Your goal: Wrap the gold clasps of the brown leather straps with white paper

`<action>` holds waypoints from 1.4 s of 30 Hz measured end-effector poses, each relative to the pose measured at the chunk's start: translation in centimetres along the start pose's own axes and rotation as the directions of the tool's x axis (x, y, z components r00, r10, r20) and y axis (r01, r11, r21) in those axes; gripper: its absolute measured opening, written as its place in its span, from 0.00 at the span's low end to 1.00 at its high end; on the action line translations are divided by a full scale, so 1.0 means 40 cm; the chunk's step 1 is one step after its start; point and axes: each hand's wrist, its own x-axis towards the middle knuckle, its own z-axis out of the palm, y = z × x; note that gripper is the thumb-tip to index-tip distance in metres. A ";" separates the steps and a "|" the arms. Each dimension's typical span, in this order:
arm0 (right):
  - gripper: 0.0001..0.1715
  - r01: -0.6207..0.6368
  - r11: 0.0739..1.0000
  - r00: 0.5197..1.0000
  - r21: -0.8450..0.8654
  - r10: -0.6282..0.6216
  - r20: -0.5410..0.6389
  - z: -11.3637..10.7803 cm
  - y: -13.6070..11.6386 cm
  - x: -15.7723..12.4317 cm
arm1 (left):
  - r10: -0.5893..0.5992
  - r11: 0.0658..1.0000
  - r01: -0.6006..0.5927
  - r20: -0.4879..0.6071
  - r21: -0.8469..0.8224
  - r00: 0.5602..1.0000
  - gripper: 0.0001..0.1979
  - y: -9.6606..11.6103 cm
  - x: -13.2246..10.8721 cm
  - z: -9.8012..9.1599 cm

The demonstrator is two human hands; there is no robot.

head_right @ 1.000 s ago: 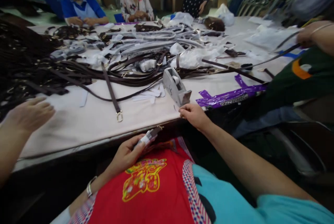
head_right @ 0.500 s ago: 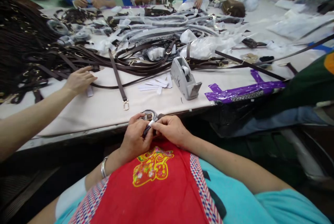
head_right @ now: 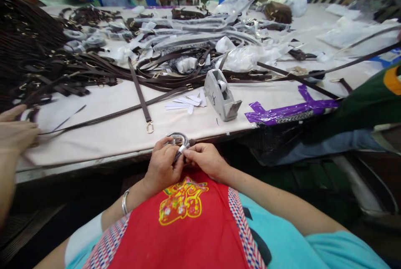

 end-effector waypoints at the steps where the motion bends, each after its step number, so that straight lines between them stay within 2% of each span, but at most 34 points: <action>1: 0.19 0.003 1.000 1.000 0.008 -0.003 0.018 -0.002 -0.001 -0.001 | 0.001 1.000 -0.001 -0.012 -0.018 1.000 0.04 -0.001 0.000 0.002; 6: 0.17 -0.019 1.000 1.000 0.006 0.019 0.011 -0.006 -0.007 -0.003 | 0.004 0.999 -0.005 -0.023 -0.049 1.000 0.04 0.000 0.001 0.005; 16: 0.28 -0.109 0.990 0.994 0.094 0.110 -0.003 -0.003 0.008 0.013 | 0.019 0.998 -0.023 0.063 0.065 0.998 0.05 0.011 0.013 -0.009; 23: 0.25 -0.166 0.984 0.986 0.064 0.165 0.027 -0.008 -0.004 0.011 | 0.042 0.992 -0.051 0.078 0.113 0.996 0.05 0.012 0.013 -0.013; 30: 0.22 -0.166 0.985 0.985 -0.052 0.168 0.039 -0.010 -0.019 0.001 | 0.038 0.996 -0.043 0.062 0.084 0.997 0.04 0.012 0.011 -0.014; 36: 0.23 -0.034 0.999 0.999 0.001 0.034 0.042 -0.008 0.008 0.008 | 0.039 0.987 -0.045 -0.040 -0.152 0.998 0.04 -0.004 0.014 0.005; 39: 0.21 0.063 0.996 0.998 -0.065 -0.062 0.022 -0.007 0.007 0.010 | -0.023 0.969 0.010 -0.050 -0.247 0.998 0.05 -0.001 0.021 -0.003; 42: 0.17 0.174 0.970 0.984 -0.169 -0.177 -0.002 -0.004 -0.011 0.006 | -0.128 0.926 0.116 -0.011 -0.359 0.992 0.08 0.012 0.030 -0.026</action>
